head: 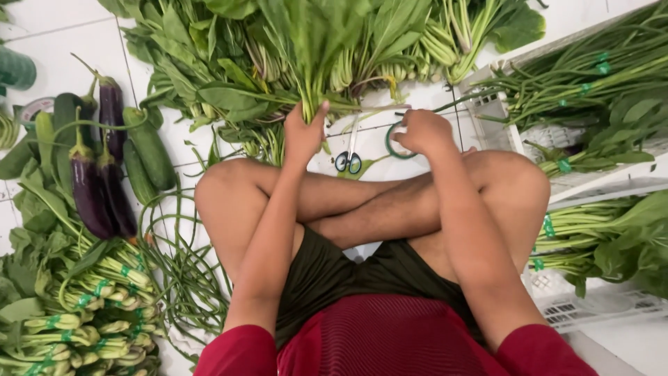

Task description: The person gathers bunches of green leafy vegetables by hand, wraps green tape around the stems, cuts the tape with scissors, and places the bundled vegetables into a white plastic crate.

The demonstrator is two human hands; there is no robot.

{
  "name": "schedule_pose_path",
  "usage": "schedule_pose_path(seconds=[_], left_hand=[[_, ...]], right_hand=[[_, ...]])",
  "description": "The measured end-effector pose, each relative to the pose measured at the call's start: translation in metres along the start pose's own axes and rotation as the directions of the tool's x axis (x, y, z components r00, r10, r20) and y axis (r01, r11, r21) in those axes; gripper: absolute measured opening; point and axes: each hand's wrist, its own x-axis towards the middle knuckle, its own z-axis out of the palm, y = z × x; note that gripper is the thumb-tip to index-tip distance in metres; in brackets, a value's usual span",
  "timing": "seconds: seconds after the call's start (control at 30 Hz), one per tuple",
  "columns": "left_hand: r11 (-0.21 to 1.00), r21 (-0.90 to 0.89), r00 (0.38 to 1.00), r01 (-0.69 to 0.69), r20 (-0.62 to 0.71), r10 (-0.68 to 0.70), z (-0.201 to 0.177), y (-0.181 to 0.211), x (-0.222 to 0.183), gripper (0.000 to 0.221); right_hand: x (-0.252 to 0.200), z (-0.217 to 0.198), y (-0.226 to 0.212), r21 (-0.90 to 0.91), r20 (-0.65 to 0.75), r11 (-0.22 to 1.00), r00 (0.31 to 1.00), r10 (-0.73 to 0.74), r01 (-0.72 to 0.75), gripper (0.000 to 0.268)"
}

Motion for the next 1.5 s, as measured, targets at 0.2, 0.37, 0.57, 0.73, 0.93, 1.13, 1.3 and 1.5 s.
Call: schedule_pose_path(seconds=[0.2, 0.37, 0.57, 0.73, 0.93, 1.13, 1.3, 1.5], left_hand=[[0.993, -0.101, 0.998, 0.059, 0.003, -0.059, 0.004, -0.001, 0.012, 0.038], [0.970, -0.218, 0.990, 0.110, 0.115, -0.086, 0.002, -0.014, 0.017, 0.043], [0.859, -0.483, 0.954, 0.170, 0.298, -0.022, -0.002, -0.031, 0.020, 0.032], [0.812, -0.562, 0.949, 0.158, 0.315, 0.033, 0.012, -0.052, 0.026, 0.030], [0.829, -0.556, 0.970, 0.057, 0.228, 0.086, 0.016, -0.050, 0.027, 0.034], [0.811, -0.580, 0.985, 0.076, 0.168, 0.028, 0.021, -0.086, 0.047, 0.033], [0.846, -0.531, 0.976, 0.050, 0.206, 0.071, 0.012, -0.072, 0.036, 0.044], [0.811, -0.581, 0.943, 0.072, 0.303, 0.134, 0.024, -0.049, 0.034, 0.048]], right_hand=[[0.036, 0.047, -0.012, -0.214, 0.169, 0.972, 0.977, 0.132, -0.094, 0.043], [0.041, 0.061, -0.003, -0.190, 0.141, 0.978, 0.983, 0.116, -0.088, 0.032], [-0.008, -0.006, -0.037, -0.046, 0.137, 0.997, 0.988, 0.074, -0.068, 0.043], [-0.059, -0.065, -0.068, 0.339, 0.097, 0.939, 0.991, -0.091, 0.053, 0.039], [-0.015, -0.024, -0.046, 0.782, -0.128, 0.564, 0.954, -0.270, 0.265, 0.027], [0.022, 0.009, -0.038, 0.942, -0.144, 0.271, 0.969, -0.202, 0.197, 0.027], [0.026, -0.001, -0.047, 0.996, -0.038, 0.079, 0.998, -0.057, 0.042, 0.032], [0.025, -0.010, -0.057, 0.998, 0.040, -0.047, 0.999, -0.015, -0.040, 0.032]])
